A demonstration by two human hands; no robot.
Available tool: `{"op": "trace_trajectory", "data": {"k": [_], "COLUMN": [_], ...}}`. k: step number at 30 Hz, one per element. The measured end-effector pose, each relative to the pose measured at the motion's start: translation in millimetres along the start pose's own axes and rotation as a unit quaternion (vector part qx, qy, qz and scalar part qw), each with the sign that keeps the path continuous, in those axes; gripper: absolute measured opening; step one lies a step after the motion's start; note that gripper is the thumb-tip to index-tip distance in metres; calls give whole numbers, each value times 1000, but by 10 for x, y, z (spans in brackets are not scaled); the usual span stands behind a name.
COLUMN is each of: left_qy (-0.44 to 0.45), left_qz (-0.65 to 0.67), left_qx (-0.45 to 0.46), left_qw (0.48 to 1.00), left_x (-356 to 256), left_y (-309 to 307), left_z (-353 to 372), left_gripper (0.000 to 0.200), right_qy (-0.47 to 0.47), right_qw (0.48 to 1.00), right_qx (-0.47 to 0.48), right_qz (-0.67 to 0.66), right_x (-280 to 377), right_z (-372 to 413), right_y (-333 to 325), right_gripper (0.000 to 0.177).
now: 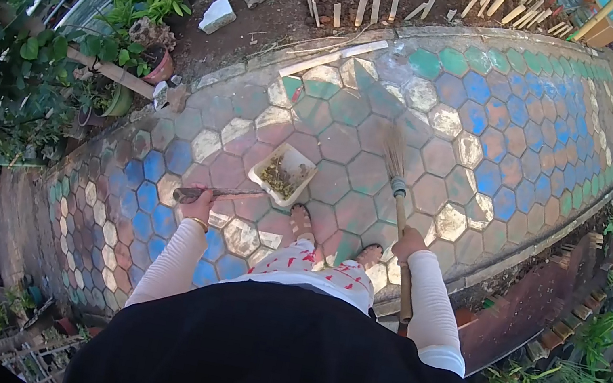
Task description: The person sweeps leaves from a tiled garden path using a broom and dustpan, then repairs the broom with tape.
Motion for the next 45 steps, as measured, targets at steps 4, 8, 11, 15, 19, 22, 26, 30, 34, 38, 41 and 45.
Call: {"op": "trace_trajectory", "data": {"k": [4,8,11,15,19,22,26,30,34,38,41,45], "left_qy": [100,66,63,80,30,50,47,120,120,103,99,91], "left_qz": [-31,26,-8,-20,64,44,-105,-48,-61,-123,-107,-94], "left_qx": [-8,-30,-13,-29,-61,-88,-60,-65,-68,-36,-44,-42], "left_qw": [994,997,998,996,996,994,992,990,989,986,988,991], "left_x": [136,177,37,-179,30,-38,-199,-408,-277,-393,-387,-401], "left_y": [-44,-42,-141,-319,-442,-377,-62,458,870,1253,1336,1165], "left_z": [-124,-193,-241,-363,-693,-1030,-1535,-2052,-2441,-2548,-2605,-2695], "left_gripper": [24,26,27,27,26,25,23,21,20,21,22,23], "right_qy": [-99,-185,-156,-76,-29,-23,4,-37,-60,-136,-174,-187], "right_qw": [980,964,968,994,997,991,993,987,980,955,933,923], "right_qx": [54,67,73,24,12,-28,-67,-143,-43,28,96,128], "right_qz": [166,180,184,69,-65,-128,-101,62,185,262,300,311], "right_x": [427,543,704,743,788,887,1263,1926,2556,2875,2983,3132], "right_z": [723,1093,1441,1333,862,292,-387,-942,-778,-306,-75,441], "right_y": [654,676,388,-130,-563,-977,-1441,-1498,-968,-624,-599,-984], "right_gripper": [49,55,59,61,63,57,38,28,38,50,56,63]}}
Point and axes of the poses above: each hand's wrist, its own z-axis away from the middle knuckle, its own y-axis out of the palm, x = y × z, the point moved 9 cm from there along -z, towards the middle knuckle, and after that the axes turned 15 degrees about y, right-handed, at the moved point
